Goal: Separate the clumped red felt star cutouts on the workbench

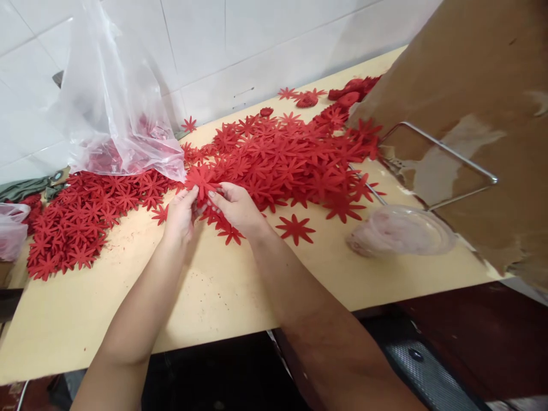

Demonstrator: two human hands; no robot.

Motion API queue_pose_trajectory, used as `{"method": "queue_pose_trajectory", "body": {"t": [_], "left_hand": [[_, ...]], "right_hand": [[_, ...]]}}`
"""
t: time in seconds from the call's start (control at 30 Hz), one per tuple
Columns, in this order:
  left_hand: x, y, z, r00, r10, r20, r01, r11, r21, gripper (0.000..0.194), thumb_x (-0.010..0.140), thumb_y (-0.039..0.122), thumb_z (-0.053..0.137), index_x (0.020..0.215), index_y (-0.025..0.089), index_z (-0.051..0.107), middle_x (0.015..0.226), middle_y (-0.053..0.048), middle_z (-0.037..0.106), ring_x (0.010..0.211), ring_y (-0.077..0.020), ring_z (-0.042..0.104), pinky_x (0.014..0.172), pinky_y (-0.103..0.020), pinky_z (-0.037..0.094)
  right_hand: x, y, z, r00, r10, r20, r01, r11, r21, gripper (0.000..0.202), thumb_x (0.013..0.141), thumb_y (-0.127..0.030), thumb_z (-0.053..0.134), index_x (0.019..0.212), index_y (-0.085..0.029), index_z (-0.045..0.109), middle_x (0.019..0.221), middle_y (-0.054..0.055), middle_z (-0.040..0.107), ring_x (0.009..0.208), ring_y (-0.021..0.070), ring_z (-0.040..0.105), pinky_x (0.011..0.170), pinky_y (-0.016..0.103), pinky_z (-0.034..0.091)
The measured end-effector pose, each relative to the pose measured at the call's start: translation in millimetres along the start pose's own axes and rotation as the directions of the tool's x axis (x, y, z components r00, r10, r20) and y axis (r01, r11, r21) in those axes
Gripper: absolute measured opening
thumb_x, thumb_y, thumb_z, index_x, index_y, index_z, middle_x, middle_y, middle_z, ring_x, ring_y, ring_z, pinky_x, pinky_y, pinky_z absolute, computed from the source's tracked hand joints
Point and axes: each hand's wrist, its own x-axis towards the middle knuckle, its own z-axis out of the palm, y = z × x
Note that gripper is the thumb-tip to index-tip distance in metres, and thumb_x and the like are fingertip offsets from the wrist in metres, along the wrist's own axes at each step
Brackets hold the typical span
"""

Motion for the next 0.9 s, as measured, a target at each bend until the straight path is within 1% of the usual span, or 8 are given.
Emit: {"method": "queue_pose_trajectory", "body": {"t": [0.13,0.2,0.27,0.37,0.5,0.57,0.7,0.9], "left_hand": [[7,3,-2.4,0.999,0.009,-0.034,-0.01,1.0,-0.027,0.012,0.077,0.029,0.065,0.075,0.02,0.057,0.074,0.002,0.069,0.072,-0.0114,0.067,0.072,-0.025,0.053],[14,9,-7.5,0.997,0.03,-0.069,-0.032,0.999,-0.041,0.015,0.079,0.034,0.063,0.078,0.021,0.055,0.082,0.0,0.071,0.082,-0.0132,0.069,0.072,-0.025,0.052],[17,16,-14.4,0.993,0.03,-0.117,-0.038,0.997,-0.067,0.013,0.081,0.032,0.061,0.08,0.021,0.054,0.082,0.0,0.072,0.085,-0.0122,0.069,0.07,-0.022,0.051],[14,22,-22.5,0.988,-0.02,-0.151,0.007,0.996,-0.091,0.006,0.083,0.022,0.057,0.078,0.02,0.054,0.07,0.003,0.069,0.07,-0.0082,0.068,0.063,-0.019,0.049],[-2,18,-23.1,0.995,-0.038,-0.093,0.031,0.997,-0.076,0.007,0.081,0.012,0.056,0.077,0.017,0.054,0.063,0.005,0.067,0.055,-0.0055,0.063,0.053,-0.016,0.045],[-9,12,-22.3,0.998,-0.041,-0.045,0.038,0.997,-0.06,0.006,0.077,0.011,0.059,0.079,0.017,0.057,0.064,0.005,0.068,0.054,-0.0053,0.062,0.051,-0.016,0.044],[-14,0,-24.1,0.998,-0.061,0.007,0.061,0.996,-0.061,0.015,0.069,0.013,0.068,0.08,0.017,0.059,0.066,0.005,0.068,0.054,-0.0051,0.061,0.051,-0.016,0.043],[-14,-8,-26.4,0.997,-0.073,0.012,0.074,0.993,-0.097,0.023,0.062,0.021,0.074,0.078,0.018,0.057,0.063,0.005,0.066,0.052,-0.0056,0.057,0.052,-0.018,0.041]], "right_hand": [[-1,-2,-3,0.997,-0.007,-0.082,0.002,0.998,-0.062,0.025,0.072,-0.04,0.066,0.066,-0.018,0.054,0.054,-0.005,0.049,0.053,0.0076,0.04,0.053,0.024,0.035],[-2,-4,-5,0.991,-0.009,-0.131,0.0,0.998,-0.068,0.022,0.074,-0.036,0.064,0.065,-0.018,0.054,0.052,-0.005,0.046,0.051,0.0074,0.039,0.052,0.024,0.034],[-2,-8,-8,0.982,-0.009,-0.19,0.002,0.999,-0.035,0.021,0.075,-0.033,0.063,0.065,-0.019,0.052,0.053,-0.006,0.046,0.051,0.0072,0.041,0.052,0.024,0.035],[-1,-11,-9,0.962,0.033,-0.272,-0.018,0.998,0.057,0.02,0.072,-0.03,0.066,0.064,-0.02,0.05,0.058,-0.006,0.048,0.054,0.0068,0.045,0.056,0.024,0.043],[-2,-10,-7,0.948,0.155,-0.278,-0.118,0.982,0.148,0.018,0.066,-0.022,0.064,0.06,-0.02,0.048,0.056,-0.006,0.049,0.054,0.0072,0.05,0.057,0.025,0.049],[-2,-9,-6,0.942,0.18,-0.282,-0.145,0.979,0.144,0.015,0.064,-0.017,0.061,0.059,-0.02,0.047,0.052,-0.007,0.049,0.05,0.0073,0.049,0.053,0.024,0.047],[-1,-7,-6,0.922,0.163,-0.351,-0.13,0.985,0.114,0.017,0.06,-0.008,0.059,0.065,-0.021,0.048,0.05,-0.009,0.049,0.044,0.0057,0.044,0.046,0.02,0.037],[-2,-3,-7,0.944,0.123,-0.305,-0.099,0.991,0.095,0.018,0.059,-0.012,0.066,0.071,-0.02,0.053,0.057,-0.007,0.052,0.051,0.0063,0.046,0.051,0.021,0.037]]}}
